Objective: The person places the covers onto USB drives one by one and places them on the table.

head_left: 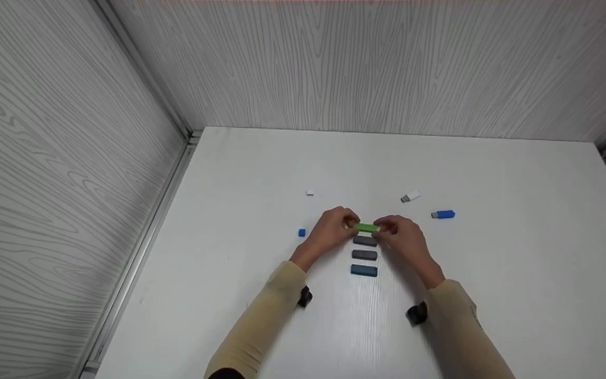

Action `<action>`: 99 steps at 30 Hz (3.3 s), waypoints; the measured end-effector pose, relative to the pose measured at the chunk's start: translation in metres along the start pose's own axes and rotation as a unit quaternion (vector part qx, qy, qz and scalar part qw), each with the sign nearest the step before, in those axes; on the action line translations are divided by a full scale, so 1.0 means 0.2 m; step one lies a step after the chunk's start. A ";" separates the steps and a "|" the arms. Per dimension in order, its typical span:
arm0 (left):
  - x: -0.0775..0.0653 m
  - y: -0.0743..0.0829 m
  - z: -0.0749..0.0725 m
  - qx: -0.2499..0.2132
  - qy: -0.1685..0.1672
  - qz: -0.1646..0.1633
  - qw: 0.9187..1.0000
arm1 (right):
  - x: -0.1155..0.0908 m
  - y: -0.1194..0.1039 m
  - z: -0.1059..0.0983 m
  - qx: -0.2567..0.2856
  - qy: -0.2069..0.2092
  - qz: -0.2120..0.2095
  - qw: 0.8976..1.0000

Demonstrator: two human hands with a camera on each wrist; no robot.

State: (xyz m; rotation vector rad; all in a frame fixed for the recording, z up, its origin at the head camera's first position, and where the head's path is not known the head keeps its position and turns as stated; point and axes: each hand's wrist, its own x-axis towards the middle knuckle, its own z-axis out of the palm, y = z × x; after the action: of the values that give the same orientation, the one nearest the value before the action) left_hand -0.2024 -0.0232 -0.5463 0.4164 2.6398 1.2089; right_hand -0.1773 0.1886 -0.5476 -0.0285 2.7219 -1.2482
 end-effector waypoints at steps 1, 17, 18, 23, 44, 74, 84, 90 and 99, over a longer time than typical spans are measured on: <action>0.00 0.00 0.00 -0.004 -0.001 0.003 1.000 | 0.00 0.01 -0.01 0.005 -0.002 0.001 1.000; -0.14 -0.14 -0.24 -0.005 0.052 -0.040 0.998 | -0.02 0.07 -0.17 0.045 -0.024 0.028 0.998; -0.15 -0.15 -0.25 0.001 0.055 -0.043 0.998 | -0.02 0.07 -0.17 0.043 -0.023 0.032 0.998; -0.20 -0.19 -0.30 0.022 0.078 -0.045 0.996 | -0.03 0.09 -0.20 0.028 -0.016 0.042 0.999; -0.35 -0.30 -0.32 0.022 0.096 -0.040 0.994 | -0.05 0.19 -0.33 -0.013 0.044 0.000 0.999; -0.37 -0.31 -0.32 0.039 0.077 -0.071 0.994 | -0.02 0.37 -0.52 -0.072 0.100 0.031 0.992; -0.37 -0.29 -0.31 0.049 0.077 -0.075 0.993 | -0.02 0.36 -0.53 -0.068 0.081 0.057 0.993; -0.36 -0.29 -0.31 0.051 0.077 -0.070 0.993 | -0.03 0.37 -0.53 -0.066 0.084 0.049 0.993; -0.36 -0.28 -0.31 0.060 0.073 -0.066 0.993 | -0.05 0.37 -0.53 -0.058 0.081 0.040 0.994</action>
State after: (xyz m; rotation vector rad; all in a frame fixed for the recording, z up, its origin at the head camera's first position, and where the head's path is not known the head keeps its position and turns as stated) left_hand -0.1629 -0.1265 -0.5432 0.1728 2.8225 1.0837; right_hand -0.1800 0.3182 -0.5337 0.1757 2.8982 -1.1145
